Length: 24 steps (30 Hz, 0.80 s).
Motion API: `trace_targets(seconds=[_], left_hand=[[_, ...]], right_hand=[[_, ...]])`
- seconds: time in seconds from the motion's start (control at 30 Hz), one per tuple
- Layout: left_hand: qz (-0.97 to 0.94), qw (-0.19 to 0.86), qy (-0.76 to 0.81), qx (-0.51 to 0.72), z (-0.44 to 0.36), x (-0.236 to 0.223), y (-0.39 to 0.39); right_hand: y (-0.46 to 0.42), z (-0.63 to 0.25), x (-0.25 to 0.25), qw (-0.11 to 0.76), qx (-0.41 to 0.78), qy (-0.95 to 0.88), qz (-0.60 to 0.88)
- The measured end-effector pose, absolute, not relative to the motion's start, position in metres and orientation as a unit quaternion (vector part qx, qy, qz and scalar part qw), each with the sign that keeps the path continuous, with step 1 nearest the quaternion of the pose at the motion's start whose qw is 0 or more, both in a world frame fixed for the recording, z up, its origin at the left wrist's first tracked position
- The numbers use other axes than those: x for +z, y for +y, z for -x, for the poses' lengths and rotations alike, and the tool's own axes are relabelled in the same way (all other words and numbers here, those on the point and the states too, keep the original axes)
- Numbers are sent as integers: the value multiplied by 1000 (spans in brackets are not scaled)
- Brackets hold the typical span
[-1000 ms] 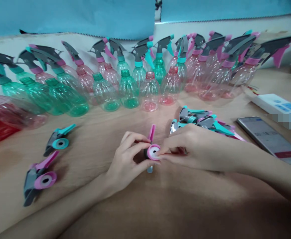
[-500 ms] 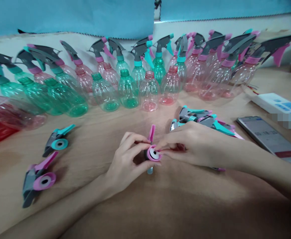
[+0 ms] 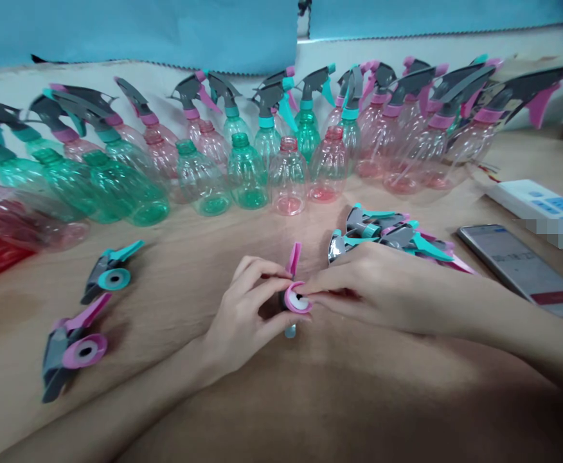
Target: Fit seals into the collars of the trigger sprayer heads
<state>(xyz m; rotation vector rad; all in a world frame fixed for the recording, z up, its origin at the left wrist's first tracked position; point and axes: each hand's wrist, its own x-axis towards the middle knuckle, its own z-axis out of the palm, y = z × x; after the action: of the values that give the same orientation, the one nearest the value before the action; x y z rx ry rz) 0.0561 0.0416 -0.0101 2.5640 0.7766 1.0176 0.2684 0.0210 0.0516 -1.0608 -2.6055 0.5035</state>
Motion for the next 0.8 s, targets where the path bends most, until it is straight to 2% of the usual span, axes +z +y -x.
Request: trace_targets(seconds=[0.13,0.43,0.8], left_hand=[[-887,142,264,351,-56,-11,42],[-899,133,241,340,-56,-11,42],[-894,107,256,352,-56,-11,43]], right_hand=[[21,-267,51,105,199,-906,359],[17,-264,50,81,160,-906,384],[10,-252,30,151,86,-903,393]])
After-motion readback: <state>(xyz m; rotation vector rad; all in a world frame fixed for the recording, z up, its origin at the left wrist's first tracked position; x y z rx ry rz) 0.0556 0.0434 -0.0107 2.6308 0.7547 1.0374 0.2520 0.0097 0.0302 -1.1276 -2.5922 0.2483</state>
